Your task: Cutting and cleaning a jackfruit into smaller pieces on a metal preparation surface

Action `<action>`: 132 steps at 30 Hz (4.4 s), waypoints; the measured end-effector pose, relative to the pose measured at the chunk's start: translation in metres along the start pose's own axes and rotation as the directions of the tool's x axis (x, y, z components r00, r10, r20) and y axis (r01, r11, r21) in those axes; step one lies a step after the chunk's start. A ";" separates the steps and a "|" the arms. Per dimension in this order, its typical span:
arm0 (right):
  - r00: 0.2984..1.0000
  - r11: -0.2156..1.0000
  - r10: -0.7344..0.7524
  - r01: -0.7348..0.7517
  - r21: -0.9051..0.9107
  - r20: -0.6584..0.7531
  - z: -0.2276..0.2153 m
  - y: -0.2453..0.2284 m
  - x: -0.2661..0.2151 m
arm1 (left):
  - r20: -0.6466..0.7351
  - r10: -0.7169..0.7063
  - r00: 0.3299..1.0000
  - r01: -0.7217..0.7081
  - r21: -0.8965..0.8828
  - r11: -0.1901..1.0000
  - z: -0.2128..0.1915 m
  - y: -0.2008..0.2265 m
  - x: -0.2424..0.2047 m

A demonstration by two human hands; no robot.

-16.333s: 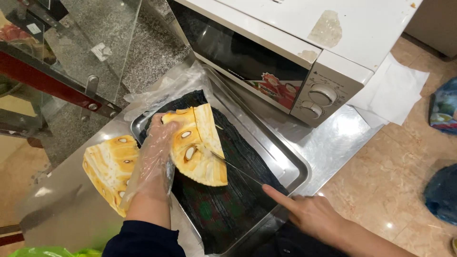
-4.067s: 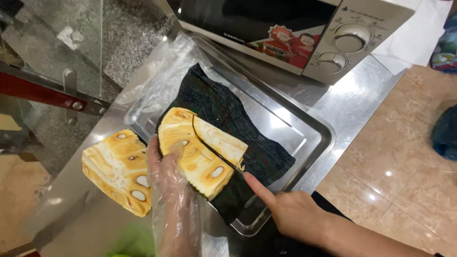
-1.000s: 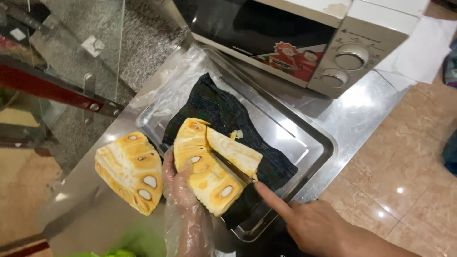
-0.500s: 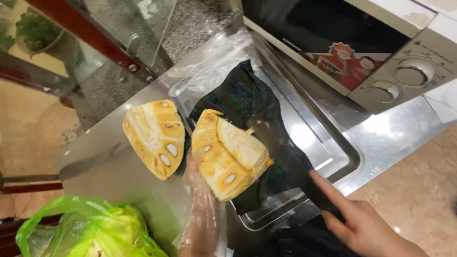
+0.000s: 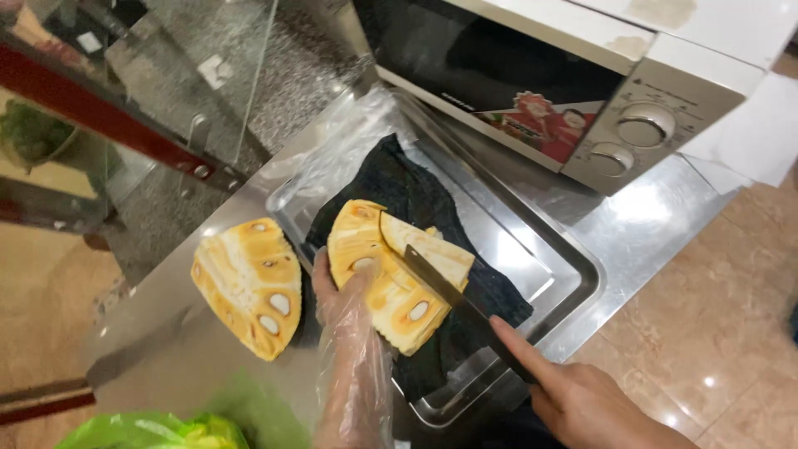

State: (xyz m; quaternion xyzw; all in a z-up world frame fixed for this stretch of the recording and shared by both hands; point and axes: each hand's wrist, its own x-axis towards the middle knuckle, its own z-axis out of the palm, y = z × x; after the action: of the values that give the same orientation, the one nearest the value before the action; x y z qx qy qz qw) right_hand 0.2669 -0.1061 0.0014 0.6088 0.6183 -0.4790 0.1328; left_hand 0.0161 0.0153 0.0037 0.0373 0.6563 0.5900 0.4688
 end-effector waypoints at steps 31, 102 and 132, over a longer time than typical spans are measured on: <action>0.969 0.941 -0.249 0.242 -0.238 0.002 0.036 -0.004 -0.001 | 0.002 0.221 0.975 -0.218 0.156 0.963 -0.007 -0.022 0.007; 0.990 0.938 -0.138 0.138 -0.317 0.022 -0.004 -0.008 0.015 | 0.186 0.321 0.929 -0.334 0.042 0.942 -0.027 -0.037 0.033; 0.983 0.964 0.181 -0.180 0.197 0.012 -0.037 0.026 0.023 | 0.016 -0.031 0.999 0.002 0.856 0.517 -0.049 -0.018 0.012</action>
State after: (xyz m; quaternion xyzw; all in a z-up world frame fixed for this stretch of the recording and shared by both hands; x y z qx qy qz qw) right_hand 0.3002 -0.0690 -0.0077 0.6742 0.5102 -0.5220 0.1131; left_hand -0.0141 -0.0190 -0.0244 0.2653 0.8550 0.1862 0.4049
